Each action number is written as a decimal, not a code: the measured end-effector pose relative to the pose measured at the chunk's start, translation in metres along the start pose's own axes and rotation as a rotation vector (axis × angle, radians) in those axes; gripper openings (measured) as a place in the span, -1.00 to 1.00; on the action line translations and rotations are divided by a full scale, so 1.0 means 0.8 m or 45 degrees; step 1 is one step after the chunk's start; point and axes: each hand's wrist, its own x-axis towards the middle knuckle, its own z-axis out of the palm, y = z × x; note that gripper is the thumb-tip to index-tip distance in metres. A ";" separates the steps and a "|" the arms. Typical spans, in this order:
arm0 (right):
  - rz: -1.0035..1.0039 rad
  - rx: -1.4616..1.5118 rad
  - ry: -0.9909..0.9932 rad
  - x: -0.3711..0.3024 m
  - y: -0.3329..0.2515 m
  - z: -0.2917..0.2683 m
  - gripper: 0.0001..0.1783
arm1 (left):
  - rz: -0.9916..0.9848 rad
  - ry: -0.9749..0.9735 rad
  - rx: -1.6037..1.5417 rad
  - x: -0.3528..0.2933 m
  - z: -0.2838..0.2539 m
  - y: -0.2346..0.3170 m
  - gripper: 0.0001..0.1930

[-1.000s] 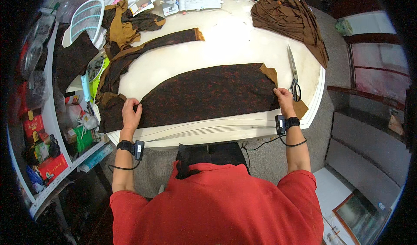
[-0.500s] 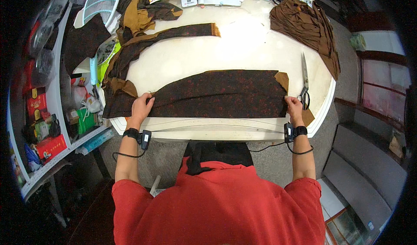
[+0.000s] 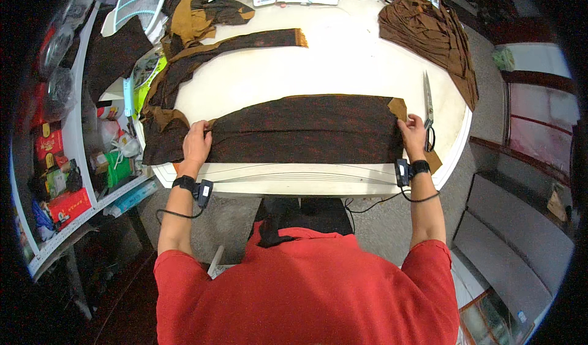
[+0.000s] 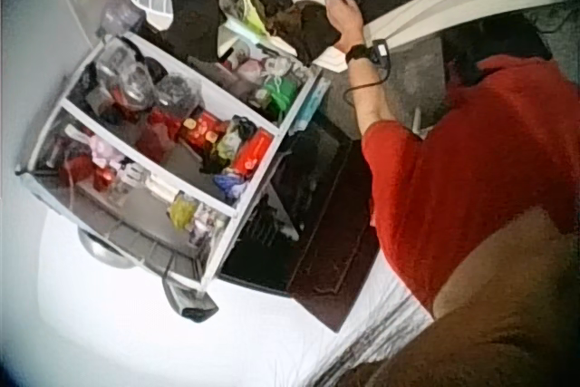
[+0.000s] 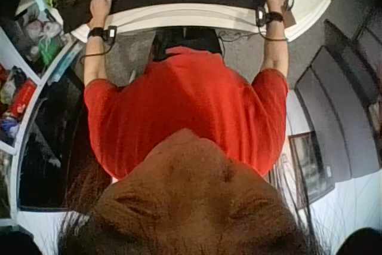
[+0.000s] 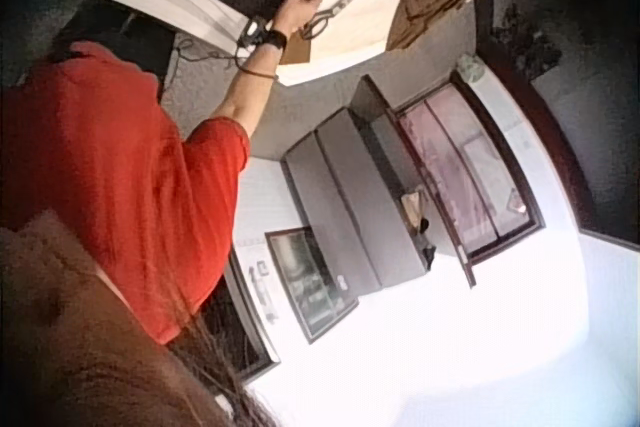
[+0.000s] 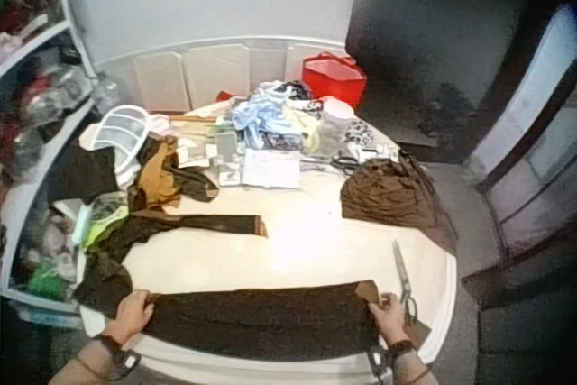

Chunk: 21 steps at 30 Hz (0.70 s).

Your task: The person uses scissors to cut along the edge of a patterned fabric piece on a table. They then unfold a large brown cloth, place the cut patterned fabric onto it, and smooth it out by hand.

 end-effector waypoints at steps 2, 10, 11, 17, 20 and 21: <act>-0.122 -0.015 0.052 0.016 0.008 0.004 -0.64 | -0.016 -0.010 0.034 0.002 -0.005 0.013 -0.66; -0.063 -0.071 0.181 0.029 0.005 0.014 -0.62 | 0.077 0.162 0.014 0.012 0.000 0.002 -0.87; -0.050 -0.130 0.262 0.021 -0.010 0.013 -0.55 | 0.062 0.174 0.024 0.013 0.001 0.003 -0.85; -0.031 0.185 -0.011 0.050 0.029 0.021 -0.65 | 0.193 0.095 0.216 0.014 -0.012 -0.007 -0.80; 0.042 0.506 -0.049 0.043 0.025 0.024 -0.60 | 0.173 0.001 0.168 0.011 -0.026 -0.013 -0.80; 0.049 0.468 -0.060 0.032 0.021 0.028 -0.59 | 0.104 -0.069 0.098 0.009 -0.031 -0.014 -0.81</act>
